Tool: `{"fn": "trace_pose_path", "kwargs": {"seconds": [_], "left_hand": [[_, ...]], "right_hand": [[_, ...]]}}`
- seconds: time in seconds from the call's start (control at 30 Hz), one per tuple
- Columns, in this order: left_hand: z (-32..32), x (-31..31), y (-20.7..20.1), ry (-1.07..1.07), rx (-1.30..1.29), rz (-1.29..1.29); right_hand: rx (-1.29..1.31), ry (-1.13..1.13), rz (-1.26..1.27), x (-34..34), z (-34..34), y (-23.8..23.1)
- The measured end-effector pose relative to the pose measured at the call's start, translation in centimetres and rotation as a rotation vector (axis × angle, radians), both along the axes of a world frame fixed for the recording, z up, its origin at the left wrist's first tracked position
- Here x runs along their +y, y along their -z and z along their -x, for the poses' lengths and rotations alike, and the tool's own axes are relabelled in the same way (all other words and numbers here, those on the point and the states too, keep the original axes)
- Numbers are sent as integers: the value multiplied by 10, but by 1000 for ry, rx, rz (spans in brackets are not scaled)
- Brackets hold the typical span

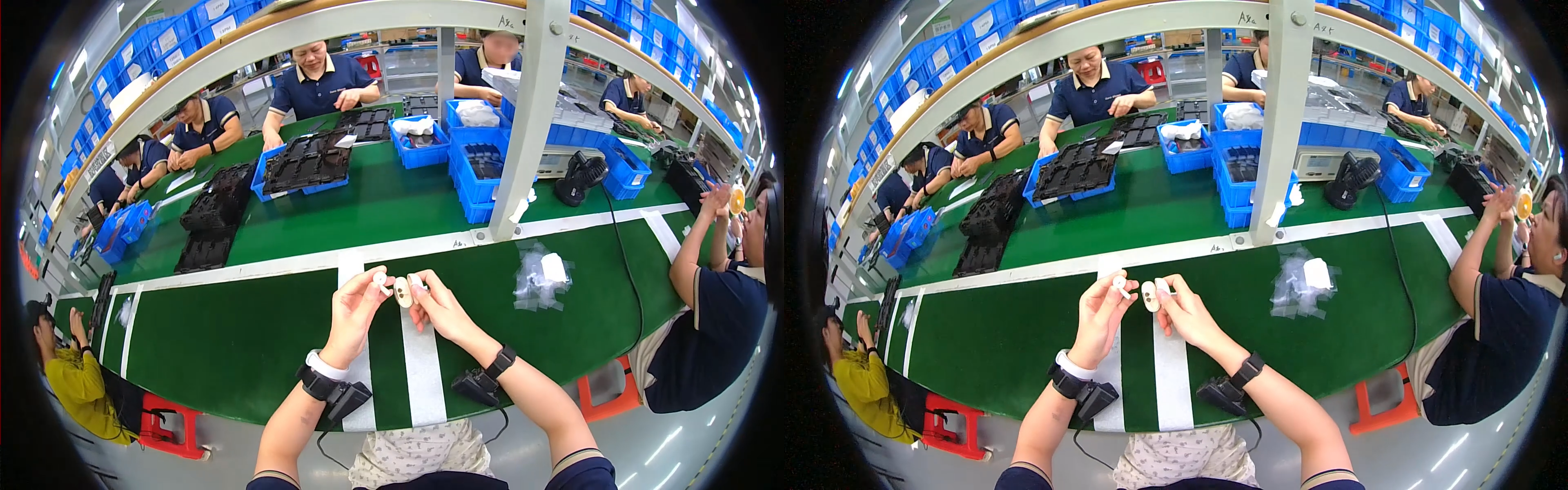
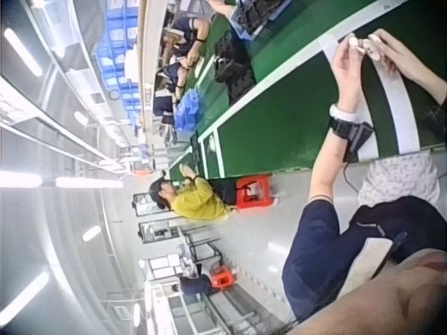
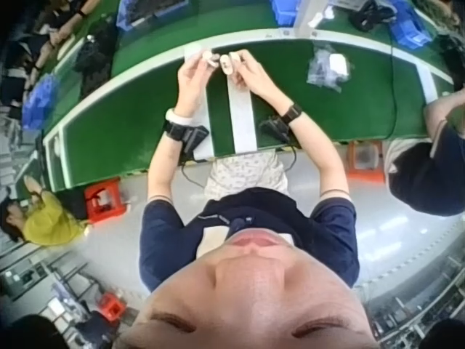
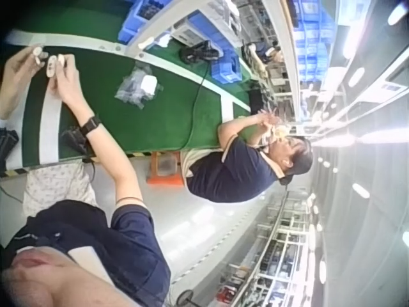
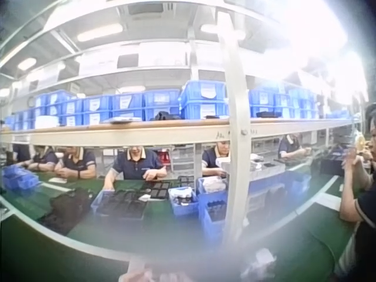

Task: Assembling small electronic components at a factory workbench.

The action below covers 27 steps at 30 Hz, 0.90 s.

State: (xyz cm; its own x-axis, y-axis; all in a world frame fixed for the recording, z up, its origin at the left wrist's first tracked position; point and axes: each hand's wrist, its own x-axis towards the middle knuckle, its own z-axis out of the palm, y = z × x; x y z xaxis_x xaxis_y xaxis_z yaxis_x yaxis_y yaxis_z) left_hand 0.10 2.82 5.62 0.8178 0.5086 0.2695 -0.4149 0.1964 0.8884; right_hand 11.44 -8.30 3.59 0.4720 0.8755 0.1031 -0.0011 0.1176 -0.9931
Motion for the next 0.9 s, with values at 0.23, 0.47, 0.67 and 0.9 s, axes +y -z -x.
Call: {"fn": "trace_pose_path", "kwargs": {"seconds": [0.23, 0.47, 0.67, 0.9], "left_hand": [[0, -3, -3, 98, -58, 141], [7, -3, -4, 137, -97, 113], [42, -16, -72, -144, -248, -400], [132, -66, -155, 13, -635, -591]], "right_hand": [[22, -3, 3, 1, -1, 0], [-5, 0, 38, 0, -1, -3], [-15, 25, 74, 4, -7, 8], [-25, 21, 27, 3, -6, 6]]}}
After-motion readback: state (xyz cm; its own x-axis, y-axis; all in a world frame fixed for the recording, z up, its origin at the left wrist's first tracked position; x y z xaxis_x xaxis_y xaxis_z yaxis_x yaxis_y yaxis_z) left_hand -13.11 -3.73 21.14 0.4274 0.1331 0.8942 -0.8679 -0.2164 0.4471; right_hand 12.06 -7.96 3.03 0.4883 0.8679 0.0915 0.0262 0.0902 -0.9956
